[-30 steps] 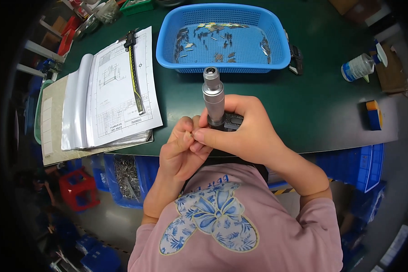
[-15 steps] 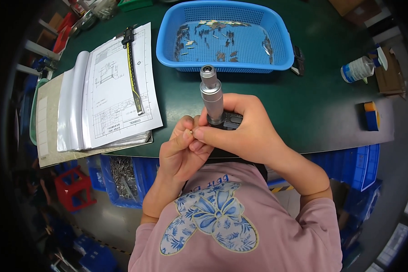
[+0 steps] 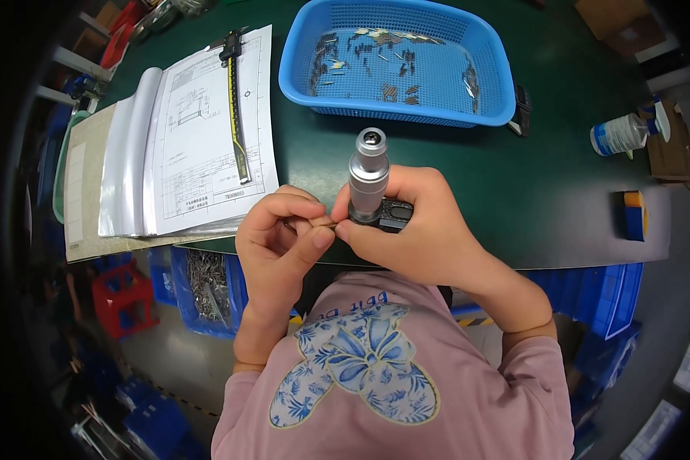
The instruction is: Measuring small metal hardware components using a digital caliper and a micrometer while referring to technical drawings.
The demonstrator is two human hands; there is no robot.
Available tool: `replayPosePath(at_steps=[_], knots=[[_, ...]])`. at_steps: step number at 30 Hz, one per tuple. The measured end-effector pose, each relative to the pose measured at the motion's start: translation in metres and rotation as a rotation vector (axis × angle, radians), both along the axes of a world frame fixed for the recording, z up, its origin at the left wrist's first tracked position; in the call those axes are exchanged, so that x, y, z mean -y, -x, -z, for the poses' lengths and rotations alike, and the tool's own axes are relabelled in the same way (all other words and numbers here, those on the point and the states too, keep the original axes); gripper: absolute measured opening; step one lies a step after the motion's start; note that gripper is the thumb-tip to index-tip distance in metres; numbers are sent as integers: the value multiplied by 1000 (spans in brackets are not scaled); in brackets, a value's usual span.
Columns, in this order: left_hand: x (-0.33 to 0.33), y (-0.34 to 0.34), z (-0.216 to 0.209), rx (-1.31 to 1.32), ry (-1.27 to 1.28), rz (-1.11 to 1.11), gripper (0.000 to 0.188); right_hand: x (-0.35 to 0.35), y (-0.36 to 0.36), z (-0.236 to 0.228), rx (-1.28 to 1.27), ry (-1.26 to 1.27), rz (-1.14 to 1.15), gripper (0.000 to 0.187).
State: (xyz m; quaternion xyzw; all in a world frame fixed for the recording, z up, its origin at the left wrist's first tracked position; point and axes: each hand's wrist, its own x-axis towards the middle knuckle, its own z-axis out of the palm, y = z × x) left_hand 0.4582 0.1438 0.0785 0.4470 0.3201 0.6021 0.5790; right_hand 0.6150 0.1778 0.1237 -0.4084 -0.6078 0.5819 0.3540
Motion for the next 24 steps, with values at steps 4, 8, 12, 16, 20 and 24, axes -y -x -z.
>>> replayPosePath(at_steps=[4,8,12,16,20,24], knots=[[1,-4,-2,-85,-102,-39,19,1,1,-1,-70,173,23,6],[-8,-13,4,-224,-273,-166,19,-1,4,5,-138,302,73,9],[-23,-22,6,-335,-371,-344,14,-10,8,11,-243,354,183,12],[-27,-24,7,-326,-227,-280,15,-13,6,8,-89,250,175,14],[-25,-30,-1,133,202,-85,19,-5,7,20,0,-219,252,16],[-22,-20,1,246,355,155,25,-2,0,14,85,-399,204,17]])
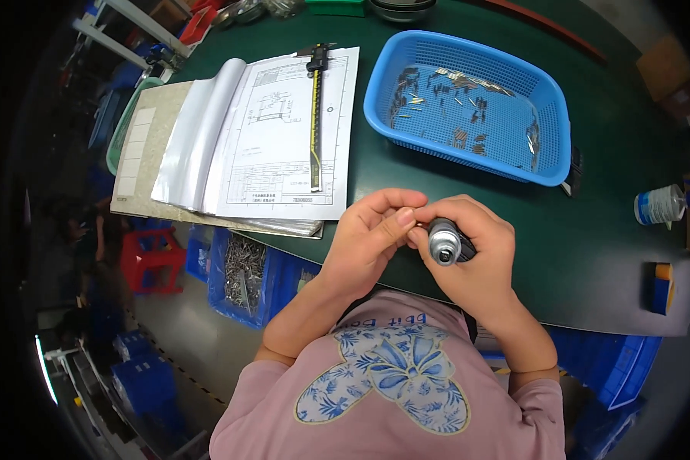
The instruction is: Measuring small metal hardware components using a digital caliper and a micrometer while referring to technical drawings.
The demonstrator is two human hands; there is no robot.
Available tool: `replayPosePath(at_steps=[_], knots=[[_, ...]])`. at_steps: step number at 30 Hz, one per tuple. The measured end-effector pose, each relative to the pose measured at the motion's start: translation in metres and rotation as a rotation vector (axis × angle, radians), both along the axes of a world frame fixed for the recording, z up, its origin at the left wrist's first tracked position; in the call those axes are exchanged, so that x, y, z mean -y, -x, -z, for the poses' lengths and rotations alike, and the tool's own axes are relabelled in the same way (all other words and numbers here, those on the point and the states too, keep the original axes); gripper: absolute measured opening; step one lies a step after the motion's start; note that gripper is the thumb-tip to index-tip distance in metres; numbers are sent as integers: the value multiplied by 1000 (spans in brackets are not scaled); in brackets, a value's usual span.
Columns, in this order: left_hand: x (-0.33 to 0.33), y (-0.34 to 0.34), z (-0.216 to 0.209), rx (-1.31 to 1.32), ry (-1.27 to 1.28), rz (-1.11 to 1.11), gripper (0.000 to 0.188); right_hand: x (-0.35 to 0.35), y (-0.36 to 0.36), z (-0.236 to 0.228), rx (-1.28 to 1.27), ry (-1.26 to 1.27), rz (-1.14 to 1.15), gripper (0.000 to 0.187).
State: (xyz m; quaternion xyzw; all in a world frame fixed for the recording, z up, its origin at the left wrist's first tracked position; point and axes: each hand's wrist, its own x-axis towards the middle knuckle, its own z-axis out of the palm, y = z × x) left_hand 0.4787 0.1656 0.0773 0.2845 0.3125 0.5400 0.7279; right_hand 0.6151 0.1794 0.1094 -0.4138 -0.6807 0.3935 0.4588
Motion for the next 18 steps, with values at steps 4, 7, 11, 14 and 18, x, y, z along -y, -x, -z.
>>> replayPosePath(at_steps=[4,7,11,14,18], knots=[[13,3,-2,-9,-47,-25,25,8,1,-1,75,-207,-22,18],[21,7,-2,26,0,-24,24,12,2,3,65,-237,30,18],[25,17,9,138,154,83,19,11,9,4,156,-360,-37,17],[28,18,13,157,213,62,16,13,13,4,264,-399,-86,17],[26,22,17,286,236,-1,14,8,22,3,279,-467,-60,19]])
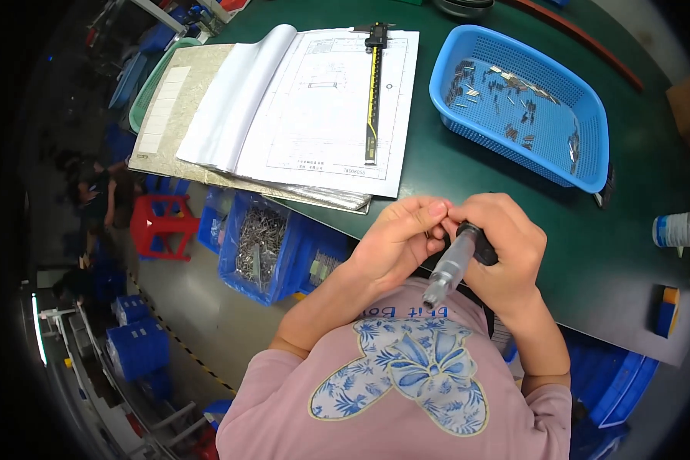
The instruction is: Measuring small metal hardware components using a digital caliper and a micrometer while referring to technical drawings.
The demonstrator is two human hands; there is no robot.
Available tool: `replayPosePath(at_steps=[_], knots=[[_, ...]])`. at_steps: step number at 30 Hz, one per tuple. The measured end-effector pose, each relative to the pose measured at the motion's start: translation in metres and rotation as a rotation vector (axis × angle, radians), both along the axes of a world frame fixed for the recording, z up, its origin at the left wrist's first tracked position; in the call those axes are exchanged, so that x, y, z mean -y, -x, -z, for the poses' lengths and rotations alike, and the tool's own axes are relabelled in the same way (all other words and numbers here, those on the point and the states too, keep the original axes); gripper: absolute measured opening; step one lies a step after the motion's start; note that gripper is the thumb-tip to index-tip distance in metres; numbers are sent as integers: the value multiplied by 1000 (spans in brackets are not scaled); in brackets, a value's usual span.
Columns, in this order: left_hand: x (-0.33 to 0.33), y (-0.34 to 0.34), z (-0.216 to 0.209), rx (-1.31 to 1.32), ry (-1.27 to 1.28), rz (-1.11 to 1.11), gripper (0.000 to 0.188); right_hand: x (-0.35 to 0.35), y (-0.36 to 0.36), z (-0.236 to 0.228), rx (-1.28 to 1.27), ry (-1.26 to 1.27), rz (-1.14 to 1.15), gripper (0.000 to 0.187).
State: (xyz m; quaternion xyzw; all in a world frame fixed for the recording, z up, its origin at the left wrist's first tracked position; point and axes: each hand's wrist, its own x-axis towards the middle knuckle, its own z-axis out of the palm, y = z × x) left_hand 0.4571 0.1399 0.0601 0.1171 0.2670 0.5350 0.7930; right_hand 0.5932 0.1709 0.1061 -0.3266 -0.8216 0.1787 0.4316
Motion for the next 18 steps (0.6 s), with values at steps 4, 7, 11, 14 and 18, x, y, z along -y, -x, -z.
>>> replayPosePath(at_steps=[4,7,11,14,18], knots=[[-1,12,-1,-6,-56,-54,12,6,-8,-16,-441,649,-35,41],[-2,11,0,-31,-63,32,15,-14,-23,-22,-974,1105,-375,68],[-3,7,-3,-41,-61,168,17,-29,-26,-14,-1143,1283,-427,70],[-8,5,-3,-16,-61,210,17,-35,-27,-9,-1163,1316,-406,68],[-12,1,-9,-129,-23,224,17,-42,-26,-5,-1159,1335,-437,66]])
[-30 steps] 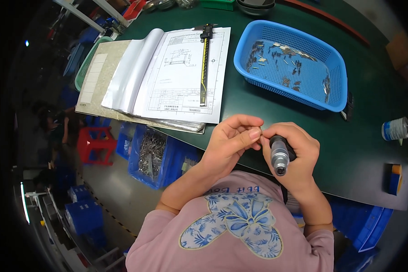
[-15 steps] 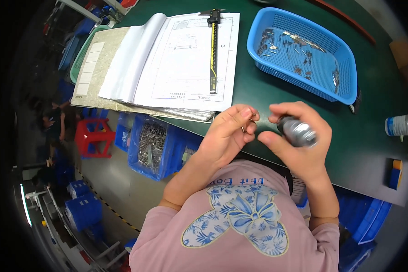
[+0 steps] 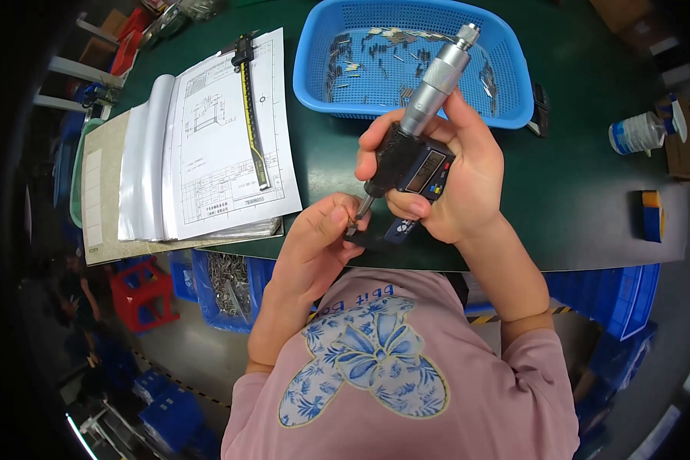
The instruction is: Measuring small metal hardware components using a digital caliper and a micrometer while referring to technical drawings.
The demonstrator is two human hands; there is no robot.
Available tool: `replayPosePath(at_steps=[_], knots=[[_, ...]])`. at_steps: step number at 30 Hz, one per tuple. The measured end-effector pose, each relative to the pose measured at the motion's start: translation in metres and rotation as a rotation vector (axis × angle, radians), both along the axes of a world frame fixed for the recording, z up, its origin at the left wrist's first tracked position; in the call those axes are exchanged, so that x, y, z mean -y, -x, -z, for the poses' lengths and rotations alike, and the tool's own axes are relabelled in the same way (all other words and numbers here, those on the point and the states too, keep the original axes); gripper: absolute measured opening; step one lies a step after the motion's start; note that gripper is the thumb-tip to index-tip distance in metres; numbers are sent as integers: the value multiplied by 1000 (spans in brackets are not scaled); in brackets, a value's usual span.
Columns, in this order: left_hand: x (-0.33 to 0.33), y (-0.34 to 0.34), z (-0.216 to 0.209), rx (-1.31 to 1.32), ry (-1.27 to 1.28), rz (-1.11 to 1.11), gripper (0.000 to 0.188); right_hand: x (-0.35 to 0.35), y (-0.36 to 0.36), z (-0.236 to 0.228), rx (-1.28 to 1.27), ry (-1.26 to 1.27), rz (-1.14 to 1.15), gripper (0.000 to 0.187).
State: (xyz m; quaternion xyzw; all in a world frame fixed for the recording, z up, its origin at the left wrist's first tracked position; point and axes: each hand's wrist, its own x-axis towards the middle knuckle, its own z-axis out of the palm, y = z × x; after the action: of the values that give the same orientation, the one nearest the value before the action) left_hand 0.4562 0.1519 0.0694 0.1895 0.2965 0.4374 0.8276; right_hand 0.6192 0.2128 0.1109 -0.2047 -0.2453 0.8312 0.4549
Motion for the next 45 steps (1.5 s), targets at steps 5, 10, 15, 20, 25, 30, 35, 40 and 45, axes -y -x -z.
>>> replayPosePath(at_steps=[5,10,15,20,25,30,35,40,45], knots=[[-5,0,0,81,17,67,17,-7,-2,3,-42,-3,-35,65],[-10,-1,-2,76,1,97,18,-12,-3,4,-122,78,-80,75],[-7,-4,-3,60,17,94,19,-12,-6,10,-161,123,-115,77],[-9,-6,1,29,19,83,22,-9,-7,16,-178,-16,-56,76],[-9,-2,0,32,45,-14,21,-14,0,6,-125,108,-80,73],[-10,4,4,79,30,5,20,-16,6,9,-85,105,-22,75],[-10,2,4,62,-19,11,19,-14,5,5,-44,161,-15,76],[-9,1,3,44,-21,25,19,-12,5,7,-58,206,-4,79],[-9,1,0,16,-32,21,19,-12,3,11,-99,178,-17,79]])
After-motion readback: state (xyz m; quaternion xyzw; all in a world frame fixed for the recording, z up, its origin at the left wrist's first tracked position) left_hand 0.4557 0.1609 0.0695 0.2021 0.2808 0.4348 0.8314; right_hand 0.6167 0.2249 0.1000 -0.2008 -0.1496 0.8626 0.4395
